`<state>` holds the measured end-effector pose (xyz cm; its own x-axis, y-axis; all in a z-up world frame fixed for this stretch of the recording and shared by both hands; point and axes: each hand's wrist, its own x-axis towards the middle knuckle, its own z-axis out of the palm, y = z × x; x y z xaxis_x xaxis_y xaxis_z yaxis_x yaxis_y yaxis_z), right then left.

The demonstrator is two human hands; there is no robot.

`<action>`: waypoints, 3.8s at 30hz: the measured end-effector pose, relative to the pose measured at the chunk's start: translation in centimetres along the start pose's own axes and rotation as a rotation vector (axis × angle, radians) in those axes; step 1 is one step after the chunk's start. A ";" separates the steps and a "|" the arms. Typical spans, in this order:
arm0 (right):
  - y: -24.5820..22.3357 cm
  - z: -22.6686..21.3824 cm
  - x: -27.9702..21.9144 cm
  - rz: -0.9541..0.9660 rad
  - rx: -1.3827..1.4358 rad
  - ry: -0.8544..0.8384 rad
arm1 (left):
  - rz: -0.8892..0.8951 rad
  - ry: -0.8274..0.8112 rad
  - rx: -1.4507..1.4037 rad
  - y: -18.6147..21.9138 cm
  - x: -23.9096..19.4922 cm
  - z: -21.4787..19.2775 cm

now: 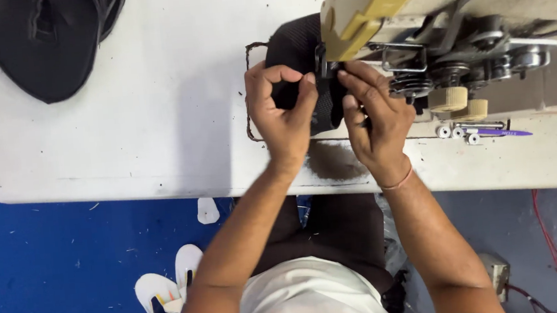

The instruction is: The person uses a sewing machine to stitch a black strap onto a black shoe. They repeatedly guide the shoe under the needle, align the strap, and sew along the edge. The person handles the shoe and strap by hand throughout the process.

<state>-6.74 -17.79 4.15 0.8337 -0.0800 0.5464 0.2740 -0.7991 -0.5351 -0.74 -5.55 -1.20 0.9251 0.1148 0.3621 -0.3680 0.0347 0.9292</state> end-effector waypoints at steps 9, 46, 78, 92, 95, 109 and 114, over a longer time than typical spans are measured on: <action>1.7 1.5 0.2 -0.033 0.072 0.079 | -0.032 0.083 -0.065 0.1 0.0 0.3; 0.3 -1.8 -1.7 -0.219 -0.351 -0.101 | -0.335 -0.079 -0.482 2.4 -5.0 -1.0; 3.8 -0.6 0.3 -0.061 -0.180 -0.140 | -0.084 -0.258 0.039 0.2 -0.3 -0.7; 4.9 -1.2 -1.3 -0.051 -0.240 -0.062 | -0.092 -0.534 -0.271 -2.6 4.2 -0.7; 6.3 -0.6 -2.6 0.024 -0.288 -0.107 | -0.201 -0.566 -0.317 -2.1 4.3 -0.5; 7.3 -0.8 -3.2 0.020 -0.261 -0.124 | -0.321 -0.553 -0.483 -3.1 3.8 0.1; 6.3 -1.1 -2.7 0.015 -0.295 -0.154 | -0.202 -0.578 -0.442 -1.2 3.5 -0.6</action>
<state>-7.80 -23.23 0.03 0.9055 -0.0206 0.4239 0.1287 -0.9385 -0.3205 2.85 -4.57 -1.06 0.8356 -0.4714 0.2820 -0.0764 0.4087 0.9094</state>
